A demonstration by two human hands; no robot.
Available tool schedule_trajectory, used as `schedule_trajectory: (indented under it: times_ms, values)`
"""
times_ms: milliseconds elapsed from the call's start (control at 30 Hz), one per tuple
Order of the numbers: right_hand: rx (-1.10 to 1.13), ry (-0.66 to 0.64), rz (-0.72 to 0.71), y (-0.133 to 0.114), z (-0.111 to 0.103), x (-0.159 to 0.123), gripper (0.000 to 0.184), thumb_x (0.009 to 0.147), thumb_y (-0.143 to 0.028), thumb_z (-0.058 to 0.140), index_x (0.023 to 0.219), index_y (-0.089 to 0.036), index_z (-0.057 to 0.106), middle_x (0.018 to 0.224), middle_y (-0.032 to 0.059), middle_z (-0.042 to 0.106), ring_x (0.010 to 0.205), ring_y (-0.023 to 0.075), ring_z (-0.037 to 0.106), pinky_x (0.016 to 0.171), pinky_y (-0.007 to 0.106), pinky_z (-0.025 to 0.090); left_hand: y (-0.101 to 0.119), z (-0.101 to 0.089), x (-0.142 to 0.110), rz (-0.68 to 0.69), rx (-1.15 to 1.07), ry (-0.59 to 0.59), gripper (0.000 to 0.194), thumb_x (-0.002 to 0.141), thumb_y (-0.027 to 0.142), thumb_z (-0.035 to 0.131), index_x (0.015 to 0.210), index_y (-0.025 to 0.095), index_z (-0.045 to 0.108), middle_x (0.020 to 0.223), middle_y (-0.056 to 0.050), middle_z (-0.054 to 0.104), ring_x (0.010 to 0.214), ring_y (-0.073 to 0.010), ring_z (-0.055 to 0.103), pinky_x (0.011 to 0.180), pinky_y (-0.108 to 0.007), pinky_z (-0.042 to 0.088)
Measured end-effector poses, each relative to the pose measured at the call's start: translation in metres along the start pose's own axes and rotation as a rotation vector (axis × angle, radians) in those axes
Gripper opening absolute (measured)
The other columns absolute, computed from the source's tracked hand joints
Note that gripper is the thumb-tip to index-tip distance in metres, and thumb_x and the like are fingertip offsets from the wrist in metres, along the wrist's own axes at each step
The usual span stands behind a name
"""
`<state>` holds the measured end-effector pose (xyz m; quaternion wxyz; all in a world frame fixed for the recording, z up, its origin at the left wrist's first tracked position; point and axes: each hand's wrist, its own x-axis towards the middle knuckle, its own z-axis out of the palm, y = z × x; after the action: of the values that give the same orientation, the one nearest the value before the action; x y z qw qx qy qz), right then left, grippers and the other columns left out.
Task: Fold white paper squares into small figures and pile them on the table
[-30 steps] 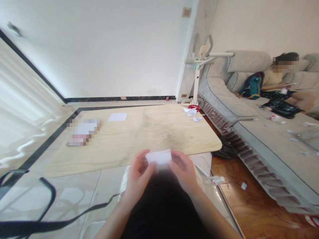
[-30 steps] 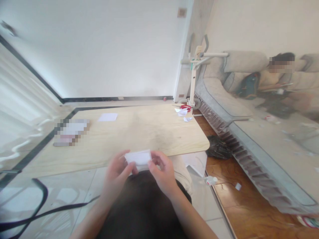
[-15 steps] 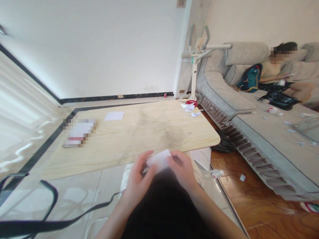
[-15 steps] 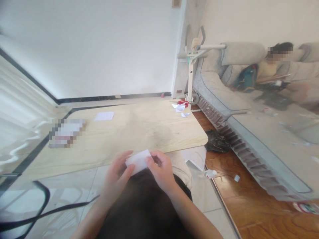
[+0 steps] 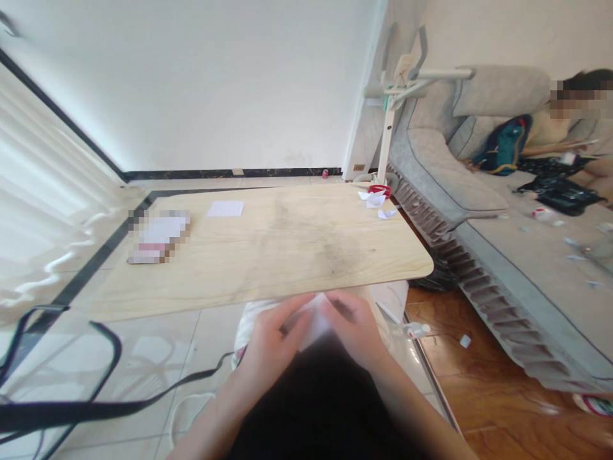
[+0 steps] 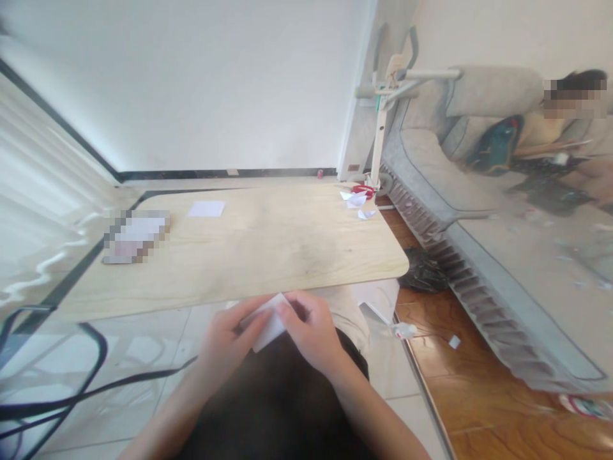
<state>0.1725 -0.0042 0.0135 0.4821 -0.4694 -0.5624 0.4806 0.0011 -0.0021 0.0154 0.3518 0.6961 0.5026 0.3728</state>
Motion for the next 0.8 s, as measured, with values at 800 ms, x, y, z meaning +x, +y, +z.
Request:
schedule_trajectory:
  times_ms: [800]
  values:
    - [-0.031,0.059,0.057,-0.0064,0.0003,-0.0039,0.025,0.087,-0.034,0.058,0.069,-0.017,0.062,0.061,-0.0011,0.056,0.057,0.0136,0.05,0.054,0.025,0.038,0.0048,-0.0007,-0.0011,-0.014,-0.103,-0.063,0.027,0.09,0.028,0.059,0.113,0.022,0.073,0.109,-0.005,0.076,0.099,-0.0239,0.071,0.088,-0.034,0.057]
